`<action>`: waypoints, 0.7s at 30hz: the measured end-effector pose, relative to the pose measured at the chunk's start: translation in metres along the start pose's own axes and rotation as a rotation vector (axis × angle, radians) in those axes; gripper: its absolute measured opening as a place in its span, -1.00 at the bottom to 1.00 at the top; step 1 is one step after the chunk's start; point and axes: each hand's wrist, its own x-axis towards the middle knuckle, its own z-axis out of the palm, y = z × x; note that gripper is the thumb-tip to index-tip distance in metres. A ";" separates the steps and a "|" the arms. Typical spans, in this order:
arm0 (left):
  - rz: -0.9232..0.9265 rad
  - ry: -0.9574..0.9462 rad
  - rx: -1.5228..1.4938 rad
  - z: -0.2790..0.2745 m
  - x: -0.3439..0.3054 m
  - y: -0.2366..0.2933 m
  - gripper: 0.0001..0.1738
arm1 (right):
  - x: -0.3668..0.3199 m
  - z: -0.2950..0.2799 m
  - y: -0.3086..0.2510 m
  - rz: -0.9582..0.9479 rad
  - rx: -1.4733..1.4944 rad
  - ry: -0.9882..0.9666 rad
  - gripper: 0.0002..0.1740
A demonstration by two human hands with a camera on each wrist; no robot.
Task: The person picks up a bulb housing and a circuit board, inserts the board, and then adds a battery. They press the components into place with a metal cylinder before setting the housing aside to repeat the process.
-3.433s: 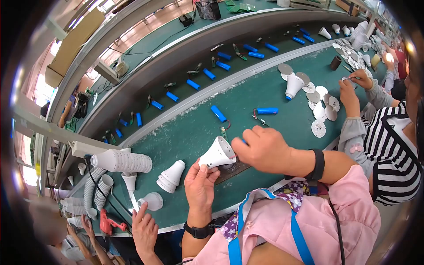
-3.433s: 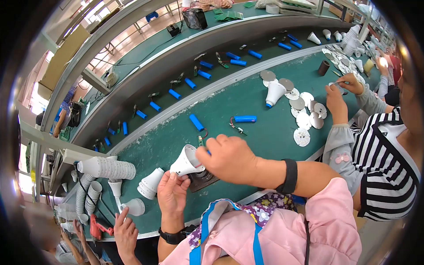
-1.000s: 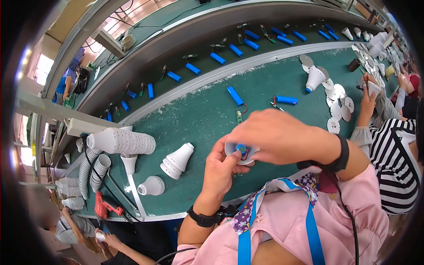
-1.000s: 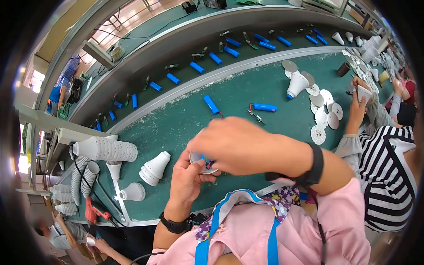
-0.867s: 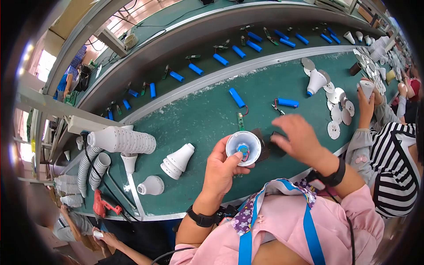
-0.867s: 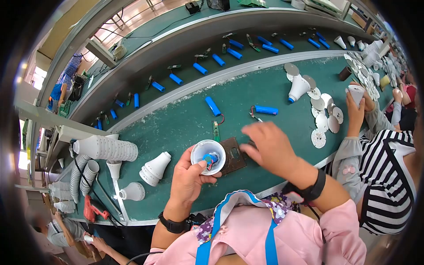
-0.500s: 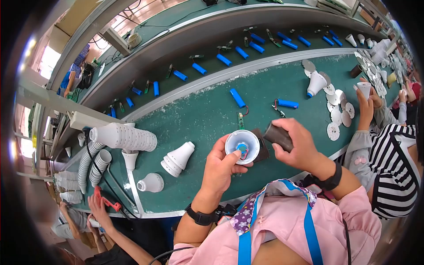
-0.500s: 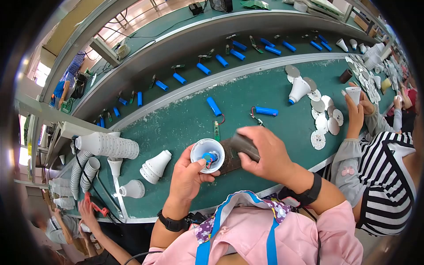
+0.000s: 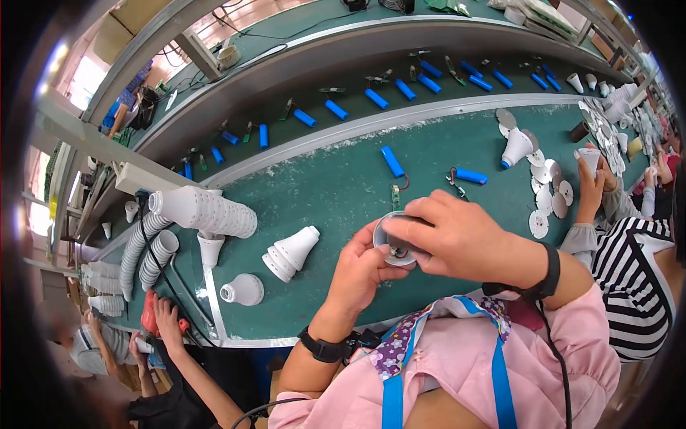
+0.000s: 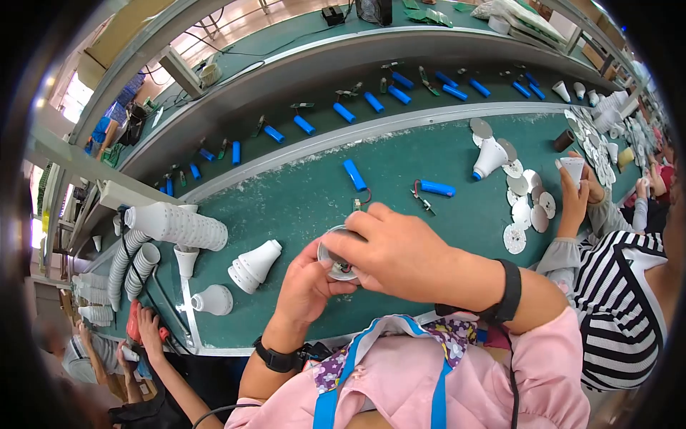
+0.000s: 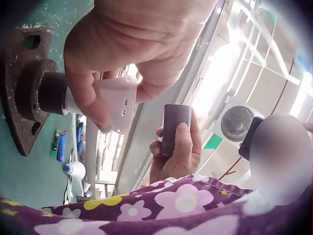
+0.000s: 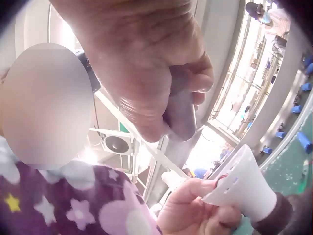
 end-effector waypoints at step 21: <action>0.091 0.121 0.214 -0.027 -0.002 0.002 -0.43 | -0.079 0.030 0.026 0.544 0.083 0.077 -0.33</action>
